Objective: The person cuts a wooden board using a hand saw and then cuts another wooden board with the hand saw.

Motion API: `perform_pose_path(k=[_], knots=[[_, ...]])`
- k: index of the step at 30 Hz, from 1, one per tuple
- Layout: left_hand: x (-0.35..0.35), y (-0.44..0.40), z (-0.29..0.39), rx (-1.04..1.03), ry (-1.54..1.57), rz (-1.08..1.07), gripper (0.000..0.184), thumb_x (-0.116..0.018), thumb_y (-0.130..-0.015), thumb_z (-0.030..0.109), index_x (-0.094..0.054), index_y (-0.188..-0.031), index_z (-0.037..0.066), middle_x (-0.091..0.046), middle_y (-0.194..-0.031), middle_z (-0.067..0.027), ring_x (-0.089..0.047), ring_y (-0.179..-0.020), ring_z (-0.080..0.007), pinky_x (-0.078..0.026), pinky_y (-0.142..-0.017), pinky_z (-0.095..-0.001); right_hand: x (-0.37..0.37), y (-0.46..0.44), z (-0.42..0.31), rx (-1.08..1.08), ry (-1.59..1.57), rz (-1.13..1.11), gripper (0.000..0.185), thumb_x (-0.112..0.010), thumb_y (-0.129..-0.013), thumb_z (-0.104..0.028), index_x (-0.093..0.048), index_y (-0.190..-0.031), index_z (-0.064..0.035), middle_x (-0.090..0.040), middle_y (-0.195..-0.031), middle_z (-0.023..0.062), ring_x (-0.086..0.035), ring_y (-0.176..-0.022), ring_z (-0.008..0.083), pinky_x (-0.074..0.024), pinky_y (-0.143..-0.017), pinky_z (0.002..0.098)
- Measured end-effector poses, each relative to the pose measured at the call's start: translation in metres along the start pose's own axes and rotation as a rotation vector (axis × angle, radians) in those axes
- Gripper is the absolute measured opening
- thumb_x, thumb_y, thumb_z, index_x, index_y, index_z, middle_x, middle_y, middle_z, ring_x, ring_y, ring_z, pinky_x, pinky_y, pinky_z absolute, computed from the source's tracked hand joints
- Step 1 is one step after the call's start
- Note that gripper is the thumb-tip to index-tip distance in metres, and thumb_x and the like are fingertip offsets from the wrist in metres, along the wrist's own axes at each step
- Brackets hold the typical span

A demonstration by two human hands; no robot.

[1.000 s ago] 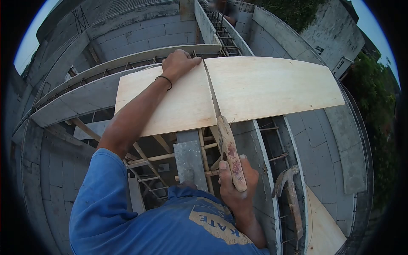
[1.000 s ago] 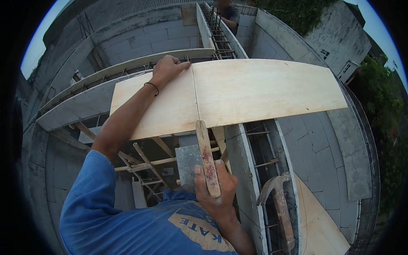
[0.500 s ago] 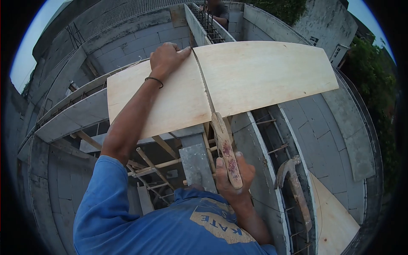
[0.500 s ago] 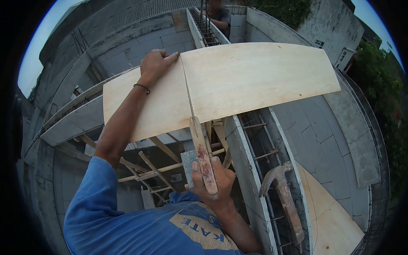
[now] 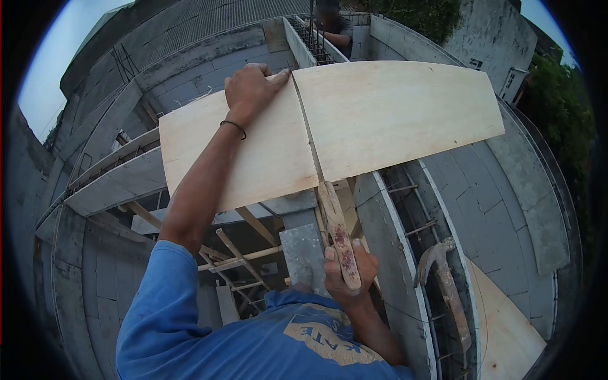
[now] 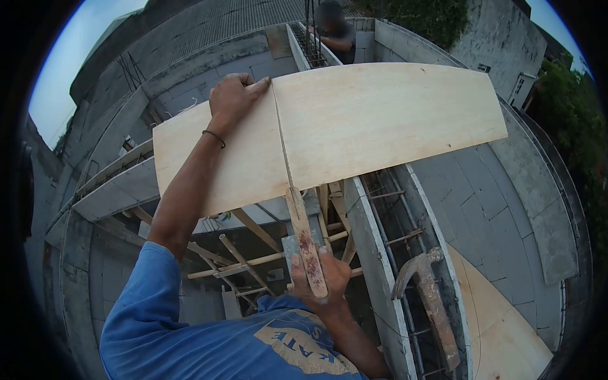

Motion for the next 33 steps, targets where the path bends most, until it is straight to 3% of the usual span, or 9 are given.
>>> perform_pose_path(k=[2,5,9,12,15,17,23,30,33], knots=[[0.002,0.001,0.003,-0.003,0.001,-0.001,0.057,-0.07,-0.087,0.064,-0.082,-0.095,0.009,-0.078,-0.084,-0.0107,-0.073,-0.085,-0.0267,-0.045,-0.093,-0.042,0.002,0.005,0.011,-0.211,-0.252,0.075,0.018,-0.07,-0.09,-0.001,-0.067,-0.106,-0.0087,-0.072,-0.097,0.0172,-0.071,-0.063,0.025,-0.0549,-0.051,0.0329],[0.009,0.003,0.007,-0.024,0.007,0.026,0.057,-0.069,-0.088,0.064,-0.082,-0.095,0.009,-0.078,-0.084,-0.0107,-0.074,-0.086,-0.0268,-0.045,-0.092,-0.042,0.006,0.006,0.014,0.073,-0.019,0.07,0.022,-0.071,-0.09,-0.002,-0.062,-0.108,0.0037,-0.072,-0.087,0.0167,-0.07,-0.06,0.0254,-0.0547,-0.051,0.0328],[0.015,0.0,0.009,-0.057,-0.049,0.119,0.056,-0.069,-0.089,0.064,-0.082,-0.096,0.01,-0.078,-0.085,-0.0103,-0.074,-0.086,-0.027,-0.044,-0.093,-0.0417,0.006,-0.003,0.014,-0.015,-0.186,0.161,0.026,-0.072,-0.089,-0.002,-0.058,-0.109,0.0079,-0.071,-0.082,0.0154,-0.068,-0.057,0.0249,-0.0543,-0.051,0.0326],[0.027,-0.002,0.017,-0.057,-0.071,0.137,0.056,-0.068,-0.09,0.063,-0.082,-0.097,0.01,-0.078,-0.086,-0.0103,-0.073,-0.086,-0.0266,-0.043,-0.095,-0.0412,0.006,-0.007,0.008,0.193,0.124,0.038,0.048,-0.068,-0.092,-0.002,-0.046,-0.134,0.0022,-0.07,-0.093,0.0149,-0.067,-0.058,0.0227,-0.0525,-0.05,0.0373],[0.03,-0.003,0.016,-0.064,-0.069,0.139,0.055,-0.067,-0.091,0.062,-0.082,-0.097,0.01,-0.079,-0.087,-0.0106,-0.073,-0.085,-0.0263,-0.042,-0.095,-0.041,0.006,-0.001,0.023,-0.095,-0.168,-0.023,0.045,-0.068,-0.093,-0.001,-0.053,-0.134,-0.0108,-0.061,-0.122,0.0199,-0.069,-0.067,0.0242,-0.0523,-0.05,0.0356],[0.03,-0.005,0.016,-0.071,-0.061,0.146,0.054,-0.067,-0.092,0.061,-0.082,-0.097,0.01,-0.079,-0.087,-0.0108,-0.073,-0.085,-0.0262,-0.042,-0.096,-0.041,0.008,0.003,0.018,0.222,0.185,0.069,0.044,-0.066,-0.094,0.0,-0.056,-0.132,-0.0186,-0.062,-0.118,0.0166,-0.068,-0.064,0.0223,-0.0514,-0.049,0.034],[0.034,0.0,0.021,-0.149,-0.055,0.223,0.05,-0.068,-0.091,0.059,-0.082,-0.096,0.011,-0.078,-0.086,-0.0107,-0.072,-0.082,-0.0269,-0.04,-0.096,-0.041,0.006,-0.003,0.03,0.22,0.207,0.093,0.032,-0.065,-0.093,0.001,-0.063,-0.121,-0.0139,-0.062,-0.069,0.0021,-0.062,-0.052,0.0176,-0.0505,-0.048,0.0328],[0.046,0.004,0.02,-0.127,0.001,0.236,0.049,-0.068,-0.091,0.059,-0.081,-0.092,0.012,-0.077,-0.082,-0.0083,-0.07,-0.082,-0.0253,-0.04,-0.094,-0.0406,-0.018,-0.035,0.032,0.044,-0.038,0.082,0.025,-0.067,-0.094,-0.002,-0.065,-0.117,-0.0115,-0.063,-0.07,0.0034,-0.062,-0.052,0.0195,-0.0506,-0.049,0.0341],[0.041,0.005,0.015,-0.127,-0.005,0.244,0.047,-0.066,-0.093,0.057,-0.081,-0.091,0.012,-0.076,-0.08,-0.0081,-0.07,-0.08,-0.0256,-0.041,-0.092,-0.041,-0.004,0.004,0.024,0.029,0.037,0.025,0.026,-0.068,-0.094,-0.003,-0.064,-0.118,-0.0109,-0.068,-0.086,0.0092,-0.067,-0.062,0.0216,-0.0517,-0.052,0.0349]])
Point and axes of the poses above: each hand's wrist, its own y-axis away from the middle knuckle, its own x-axis out of the back of the hand, z = x × y, the point moved 4 cm from there along -y, towards the middle knuckle
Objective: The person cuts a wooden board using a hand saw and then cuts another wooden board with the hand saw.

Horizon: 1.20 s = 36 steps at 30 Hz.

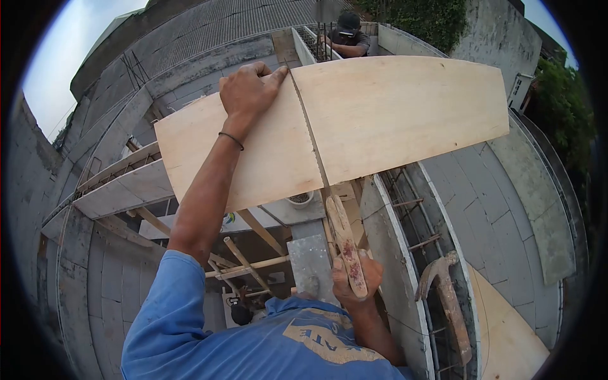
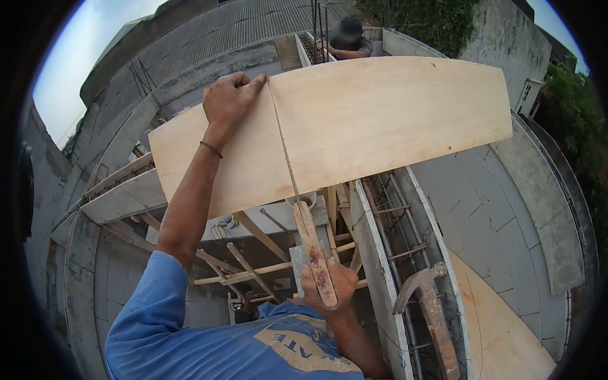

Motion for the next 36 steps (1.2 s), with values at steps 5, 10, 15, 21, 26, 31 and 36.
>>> perform_pose_path(k=[5,10,15,21,26,31,36], knots=[[-0.009,0.004,-0.005,-0.078,-0.037,0.092,0.042,-0.061,-0.1,0.047,-0.078,-0.089,0.011,-0.074,-0.076,-0.0108,-0.069,-0.075,-0.0299,-0.045,-0.087,-0.0423,-0.005,-0.021,0.002,0.141,0.116,0.053,0.026,-0.073,-0.089,-0.001,-0.068,-0.112,-0.0134,-0.063,-0.113,0.018,-0.067,-0.071,0.024,-0.0495,-0.051,0.0345],[-0.001,-0.002,0.005,-0.145,-0.037,0.162,0.042,-0.056,-0.104,0.045,-0.076,-0.088,0.01,-0.072,-0.075,-0.0132,-0.069,-0.076,-0.0354,-0.052,-0.08,-0.0466,-0.03,-0.056,0.005,0.082,-0.026,0.055,0.012,-0.075,-0.086,-0.001,-0.067,-0.095,0.0003,-0.068,-0.086,0.0153,-0.065,-0.056,0.0253,-0.0483,-0.048,0.0336],[0.001,0.0,0.005,-0.121,-0.075,0.123,0.043,-0.056,-0.104,0.045,-0.075,-0.087,0.01,-0.072,-0.075,-0.0134,-0.07,-0.077,-0.0357,-0.052,-0.08,-0.0474,-0.008,-0.003,-0.007,-0.085,-0.208,0.115,0.013,-0.075,-0.086,-0.002,-0.065,-0.088,0.0063,-0.068,-0.077,0.015,-0.067,-0.054,0.0284,-0.0506,-0.048,0.0339],[0.01,0.0,0.015,-0.149,-0.088,0.122,0.043,-0.056,-0.104,0.045,-0.076,-0.089,0.01,-0.073,-0.076,-0.0129,-0.07,-0.079,-0.0353,-0.051,-0.079,-0.0464,-0.037,-0.067,0.002,0.044,-0.16,0.06,0.014,-0.075,-0.084,-0.001,-0.064,-0.087,0.0072,-0.068,-0.082,0.017,-0.067,-0.055,0.0287,-0.0498,-0.047,0.0359],[0.015,0.006,0.012,-0.109,-0.088,0.113,0.043,-0.055,-0.104,0.045,-0.076,-0.089,0.01,-0.074,-0.077,-0.0126,-0.071,-0.08,-0.0344,-0.051,-0.08,-0.046,-0.012,-0.005,-0.005,-0.077,-0.221,0.039,0.014,-0.073,-0.086,-0.002,-0.067,-0.092,0.01,-0.068,-0.075,0.0167,-0.066,-0.055,0.0285,-0.0504,-0.05,0.0357],[0.016,0.014,0.008,-0.089,-0.117,0.103,0.042,-0.057,-0.104,0.046,-0.077,-0.09,0.011,-0.074,-0.077,-0.0117,-0.071,-0.08,-0.0344,-0.051,-0.082,-0.0459,-0.005,-0.019,-0.015,-0.066,-0.241,0.122,0.018,-0.073,-0.086,-0.001,-0.068,-0.098,0.0125,-0.071,-0.079,0.0184,-0.072,-0.061,0.027,-0.0547,-0.053,0.0341],[0.023,0.006,0.008,-0.123,-0.089,0.149,0.042,-0.057,-0.104,0.046,-0.077,-0.093,0.012,-0.074,-0.078,-0.0118,-0.071,-0.08,-0.0345,-0.052,-0.083,-0.0454,-0.032,-0.065,0.001,0.083,-0.15,0.083,0.01,-0.075,-0.085,0.0,-0.066,-0.084,0.0041,-0.062,-0.068,0.0114,-0.063,-0.051,0.027,-0.0448,-0.045,0.0352]])
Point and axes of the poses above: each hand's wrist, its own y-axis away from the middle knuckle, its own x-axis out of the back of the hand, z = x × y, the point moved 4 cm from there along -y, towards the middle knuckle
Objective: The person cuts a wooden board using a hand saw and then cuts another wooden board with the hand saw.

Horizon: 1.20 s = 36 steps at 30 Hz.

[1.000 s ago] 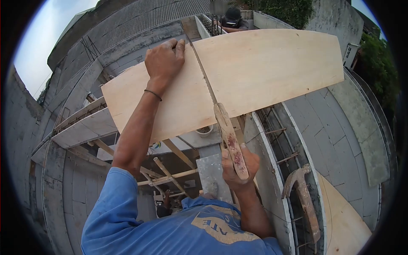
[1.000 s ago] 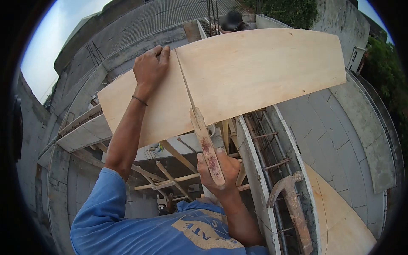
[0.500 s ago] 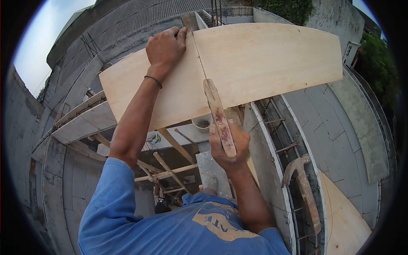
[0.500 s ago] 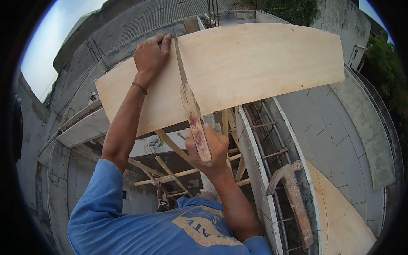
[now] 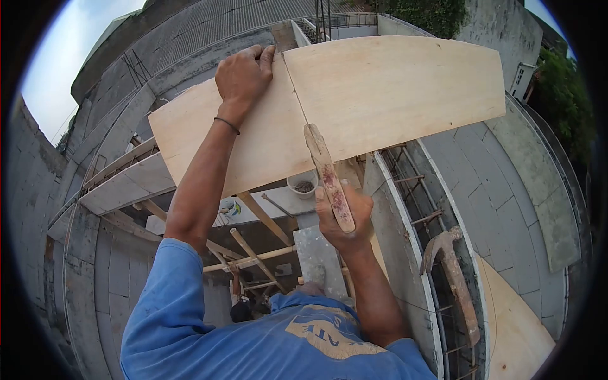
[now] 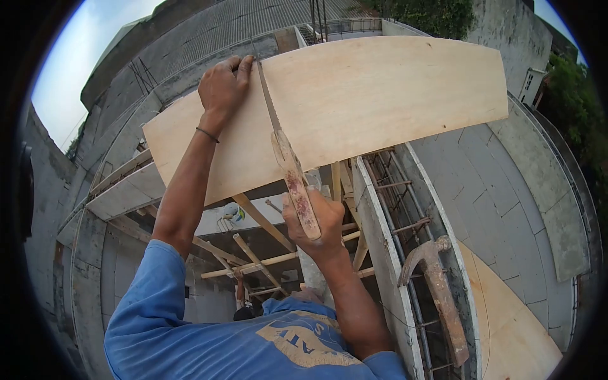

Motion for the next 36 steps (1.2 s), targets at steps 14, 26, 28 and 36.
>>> perform_pose_path(k=[14,26,28,36], knots=[[0.0,-0.003,0.001,-0.03,-0.038,0.004,0.043,-0.057,-0.103,0.047,-0.078,-0.09,0.011,-0.074,-0.077,-0.0121,-0.07,-0.078,-0.0334,-0.051,-0.081,-0.0442,0.007,0.007,-0.001,-0.026,-0.003,-0.028,0.014,-0.074,-0.086,-0.002,-0.069,-0.094,0.0083,-0.065,-0.071,0.0139,-0.065,-0.052,0.0284,-0.0491,-0.048,0.0356],[-0.003,-0.006,-0.001,-0.032,-0.015,0.015,0.043,-0.059,-0.102,0.048,-0.079,-0.091,0.011,-0.074,-0.075,-0.0124,-0.07,-0.074,-0.0351,-0.054,-0.077,-0.0448,-0.004,-0.012,-0.002,-0.071,-0.098,0.034,0.013,-0.073,-0.088,0.0,-0.062,-0.081,0.0024,-0.055,-0.062,0.011,-0.053,-0.045,0.0324,-0.0406,-0.044,0.0391],[-0.01,-0.003,-0.008,0.021,0.035,-0.015,0.044,-0.059,-0.102,0.049,-0.079,-0.091,0.011,-0.074,-0.076,-0.013,-0.071,-0.076,-0.0353,-0.055,-0.078,-0.0458,0.022,0.049,-0.011,-0.165,-0.089,-0.078,0.013,-0.073,-0.087,0.0,-0.068,-0.092,0.0103,-0.071,-0.082,0.0197,-0.073,-0.063,0.0313,-0.0558,-0.055,0.0354],[-0.012,-0.004,-0.007,-0.016,0.031,0.018,0.045,-0.06,-0.101,0.048,-0.078,-0.089,0.009,-0.074,-0.075,-0.0147,-0.071,-0.075,-0.0367,-0.055,-0.076,-0.047,-0.004,-0.014,0.002,-0.111,-0.056,-0.055,0.011,-0.074,-0.089,-0.004,-0.068,-0.086,0.0043,-0.063,-0.068,0.0141,-0.062,-0.05,0.0294,-0.0467,-0.046,0.036]])
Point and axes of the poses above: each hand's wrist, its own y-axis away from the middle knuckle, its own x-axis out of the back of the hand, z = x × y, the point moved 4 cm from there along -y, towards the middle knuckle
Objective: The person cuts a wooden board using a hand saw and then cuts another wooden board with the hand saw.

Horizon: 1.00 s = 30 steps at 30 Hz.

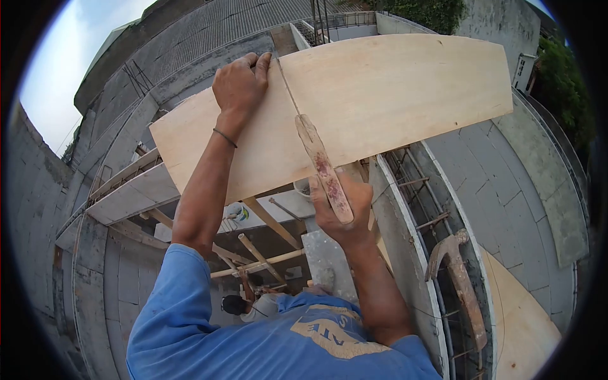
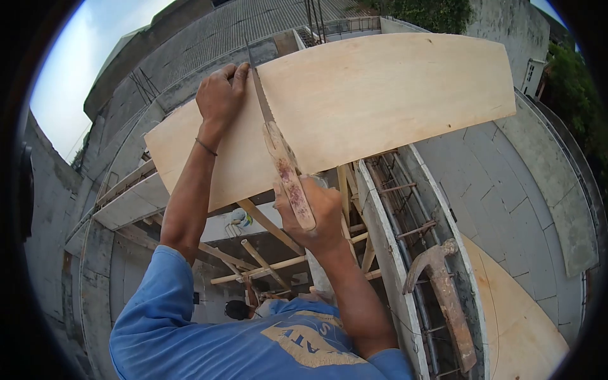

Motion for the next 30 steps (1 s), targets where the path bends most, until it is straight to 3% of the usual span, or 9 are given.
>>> perform_pose_path(k=[2,3,7,10,13,15,24,27,30], knots=[[0.007,-0.008,0.004,-0.002,0.009,0.016,0.045,-0.06,-0.101,0.048,-0.078,-0.089,0.009,-0.073,-0.075,-0.0148,-0.07,-0.074,-0.0367,-0.055,-0.076,-0.0471,-0.007,-0.01,0.007,-0.004,-0.124,0.078,0.011,-0.076,-0.088,-0.002,-0.067,-0.083,0.0017,-0.057,-0.064,0.0119,-0.057,-0.046,0.0298,-0.042,-0.043,0.0374],[0.008,-0.01,0.007,-0.008,0.006,0.007,0.045,-0.06,-0.102,0.048,-0.078,-0.089,0.009,-0.073,-0.074,-0.0146,-0.07,-0.074,-0.0363,-0.054,-0.076,-0.0473,-0.003,0.008,0.008,0.039,0.008,0.027,0.013,-0.075,-0.087,-0.006,-0.067,-0.087,0.0041,-0.064,-0.072,0.0138,-0.065,-0.055,0.0289,-0.0493,-0.048,0.0392],[-0.001,0.002,-0.004,-0.001,0.011,-0.006,0.044,-0.061,-0.102,0.047,-0.078,-0.088,0.01,-0.072,-0.072,-0.0132,-0.07,-0.073,-0.0356,-0.054,-0.074,-0.048,0.031,0.094,-0.015,-0.083,-0.103,0.14,0.008,-0.073,-0.086,0.0,-0.066,-0.09,0.003,-0.069,-0.076,0.0126,-0.059,-0.049,0.0288,-0.0465,-0.047,0.0328],[0.005,0.006,0.001,-0.001,0.029,0.002,0.042,-0.062,-0.101,0.047,-0.078,-0.088,0.011,-0.071,-0.069,-0.0119,-0.069,-0.07,-0.0346,-0.054,-0.07,-0.047,0.031,0.059,-0.015,0.069,0.06,0.025,0.007,-0.073,-0.086,0.0,-0.066,-0.086,0.0021,-0.065,-0.07,0.0114,-0.057,-0.048,0.0284,-0.0443,-0.045,0.0338],[0.015,-0.003,0.011,-0.071,-0.012,0.044,0.042,-0.063,-0.101,0.047,-0.077,-0.085,0.011,-0.07,-0.068,-0.0112,-0.068,-0.067,-0.0334,-0.053,-0.067,-0.0457,0.011,-0.001,-0.006,0.027,-0.024,0.073,0.008,-0.073,-0.087,0.0,-0.067,-0.083,0.0008,-0.059,-0.064,0.011,-0.056,-0.047,0.028,-0.0421,-0.044,0.0362],[0.019,-0.003,0.015,-0.085,-0.011,0.075,0.042,-0.063,-0.101,0.047,-0.077,-0.083,0.011,-0.07,-0.068,-0.0109,-0.068,-0.067,-0.0329,-0.053,-0.066,-0.0454,0.003,-0.009,0.003,-0.133,-0.087,-0.06,0.014,-0.076,-0.084,-0.002,-0.068,-0.09,0.0081,-0.07,-0.08,0.0203,-0.071,-0.06,0.0309,-0.0528,-0.05,0.0369],[0.008,0.003,0.008,-0.098,-0.039,0.091,0.047,-0.061,-0.102,0.048,-0.072,-0.075,0.01,-0.068,-0.067,-0.0115,-0.067,-0.065,-0.0345,-0.05,-0.062,-0.0471,0.026,0.065,-0.008,-0.007,-0.117,0.181,0.015,-0.075,-0.084,-0.001,-0.066,-0.089,0.0103,-0.073,-0.085,0.0216,-0.071,-0.063,0.0344,-0.0557,-0.054,0.0361],[0.014,0.0,0.016,-0.066,-0.049,0.043,0.049,-0.061,-0.102,0.049,-0.071,-0.074,0.01,-0.069,-0.068,-0.0126,-0.067,-0.067,-0.035,-0.05,-0.062,-0.0481,-0.001,0.006,0.012,0.083,-0.019,0.117,0.014,-0.079,-0.084,-0.004,-0.066,-0.086,0.0024,-0.061,-0.068,0.0103,-0.054,-0.044,0.0268,-0.0404,-0.042,0.0366],[0.016,-0.004,0.017,-0.021,-0.057,0.008,0.05,-0.06,-0.102,0.05,-0.071,-0.074,0.01,-0.069,-0.069,-0.0131,-0.067,-0.068,-0.0356,-0.05,-0.063,-0.0482,-0.011,-0.001,0.003,0.175,0.032,0.104,0.014,-0.079,-0.083,-0.001,-0.065,-0.081,0.0021,-0.058,-0.067,0.0103,-0.051,-0.043,0.0263,-0.0381,-0.041,0.0373]])
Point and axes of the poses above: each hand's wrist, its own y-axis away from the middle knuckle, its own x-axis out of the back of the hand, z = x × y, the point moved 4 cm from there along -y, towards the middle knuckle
